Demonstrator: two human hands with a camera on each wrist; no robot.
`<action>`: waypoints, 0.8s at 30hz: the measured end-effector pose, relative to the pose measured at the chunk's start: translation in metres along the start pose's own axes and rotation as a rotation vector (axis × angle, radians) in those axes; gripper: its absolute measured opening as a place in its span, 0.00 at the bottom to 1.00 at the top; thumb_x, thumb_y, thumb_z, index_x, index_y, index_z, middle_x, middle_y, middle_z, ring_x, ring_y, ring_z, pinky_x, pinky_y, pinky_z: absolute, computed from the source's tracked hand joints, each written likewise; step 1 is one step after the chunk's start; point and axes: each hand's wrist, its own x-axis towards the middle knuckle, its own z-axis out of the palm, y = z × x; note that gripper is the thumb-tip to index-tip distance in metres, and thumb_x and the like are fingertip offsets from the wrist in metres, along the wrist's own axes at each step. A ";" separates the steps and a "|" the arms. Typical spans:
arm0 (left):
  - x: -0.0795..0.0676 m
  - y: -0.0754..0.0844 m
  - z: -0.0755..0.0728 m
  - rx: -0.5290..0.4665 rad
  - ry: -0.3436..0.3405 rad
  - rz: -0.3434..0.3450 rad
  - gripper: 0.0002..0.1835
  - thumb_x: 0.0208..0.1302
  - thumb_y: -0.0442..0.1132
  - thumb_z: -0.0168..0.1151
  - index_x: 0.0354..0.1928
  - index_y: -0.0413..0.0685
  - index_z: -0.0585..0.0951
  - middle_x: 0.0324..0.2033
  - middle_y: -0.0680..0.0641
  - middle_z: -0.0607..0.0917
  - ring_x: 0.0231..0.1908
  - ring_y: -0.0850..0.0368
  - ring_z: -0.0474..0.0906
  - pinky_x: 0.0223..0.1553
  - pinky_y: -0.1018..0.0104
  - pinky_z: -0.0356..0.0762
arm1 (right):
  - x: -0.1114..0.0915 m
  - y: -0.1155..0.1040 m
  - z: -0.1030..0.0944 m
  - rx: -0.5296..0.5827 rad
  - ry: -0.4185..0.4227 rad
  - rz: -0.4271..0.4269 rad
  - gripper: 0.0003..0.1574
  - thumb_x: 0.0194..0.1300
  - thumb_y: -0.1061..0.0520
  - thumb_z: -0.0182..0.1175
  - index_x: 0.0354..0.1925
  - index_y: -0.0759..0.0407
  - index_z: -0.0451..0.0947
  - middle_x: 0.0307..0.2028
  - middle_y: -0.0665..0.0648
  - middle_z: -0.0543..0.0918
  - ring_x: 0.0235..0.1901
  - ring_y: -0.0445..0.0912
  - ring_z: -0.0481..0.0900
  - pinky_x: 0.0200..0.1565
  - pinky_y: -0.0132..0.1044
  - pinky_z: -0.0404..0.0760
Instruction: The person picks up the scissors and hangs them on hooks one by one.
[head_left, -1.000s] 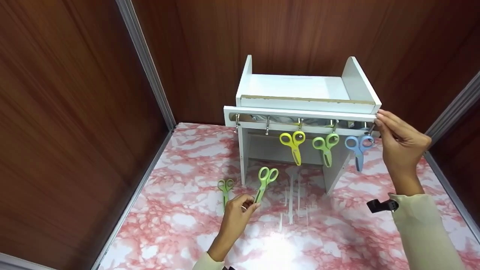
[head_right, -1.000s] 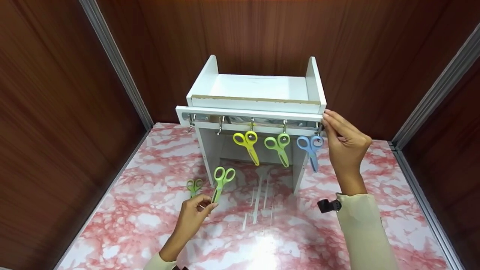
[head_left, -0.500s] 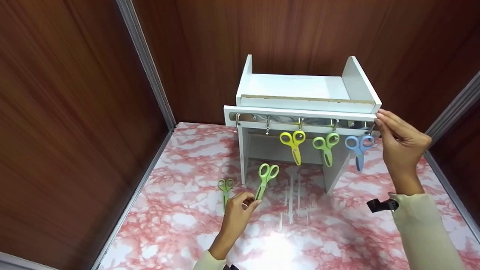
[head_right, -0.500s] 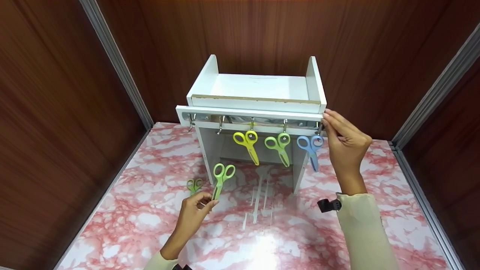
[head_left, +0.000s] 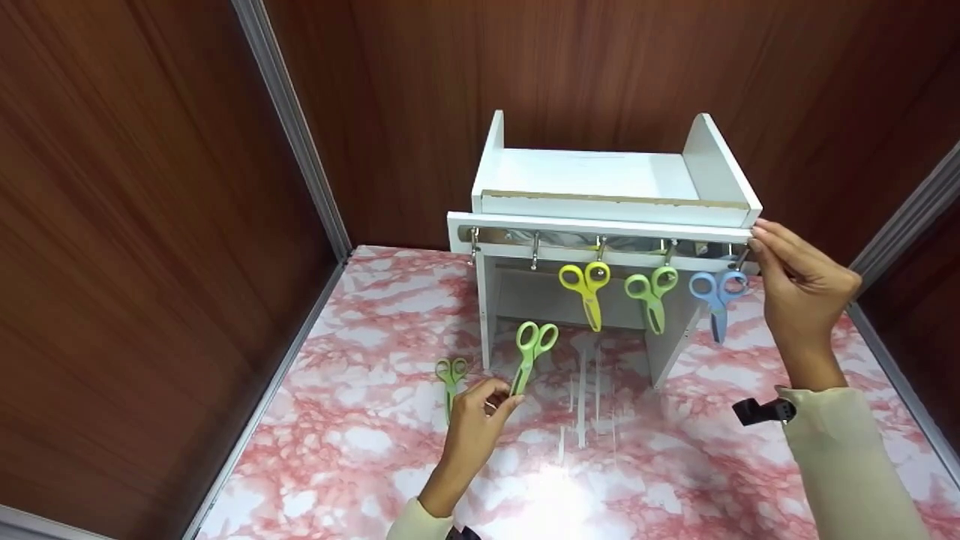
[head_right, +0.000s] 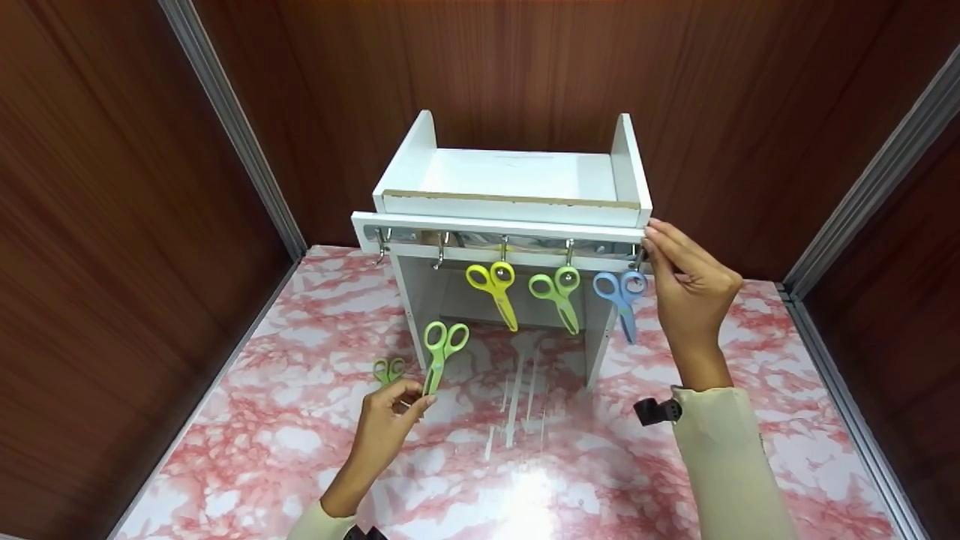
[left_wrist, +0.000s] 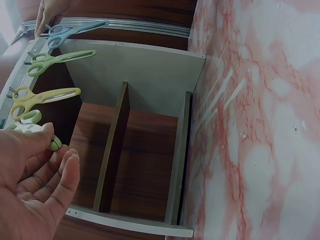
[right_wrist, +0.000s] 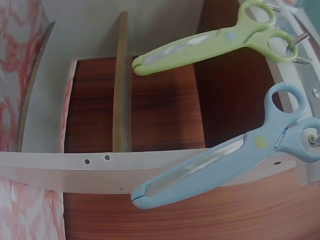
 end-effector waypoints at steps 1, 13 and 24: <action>0.000 0.001 0.000 -0.004 0.004 0.000 0.06 0.64 0.43 0.70 0.34 0.50 0.84 0.29 0.56 0.85 0.29 0.64 0.82 0.30 0.68 0.83 | 0.000 0.000 0.000 0.002 -0.001 -0.001 0.08 0.54 0.78 0.70 0.35 0.74 0.88 0.40 0.68 0.88 0.43 0.53 0.89 0.48 0.30 0.85; 0.004 0.006 -0.002 -0.017 0.025 0.013 0.04 0.64 0.39 0.71 0.34 0.50 0.84 0.29 0.55 0.85 0.29 0.59 0.83 0.30 0.67 0.84 | -0.001 0.001 0.000 0.002 0.000 -0.005 0.08 0.54 0.78 0.70 0.34 0.74 0.88 0.40 0.68 0.88 0.44 0.53 0.89 0.49 0.31 0.85; 0.004 0.008 -0.002 -0.017 0.042 0.033 0.04 0.65 0.40 0.71 0.35 0.51 0.84 0.30 0.56 0.86 0.29 0.61 0.83 0.31 0.64 0.86 | -0.001 0.001 0.000 -0.004 0.002 -0.003 0.08 0.54 0.78 0.70 0.35 0.74 0.88 0.40 0.68 0.88 0.43 0.52 0.89 0.48 0.30 0.85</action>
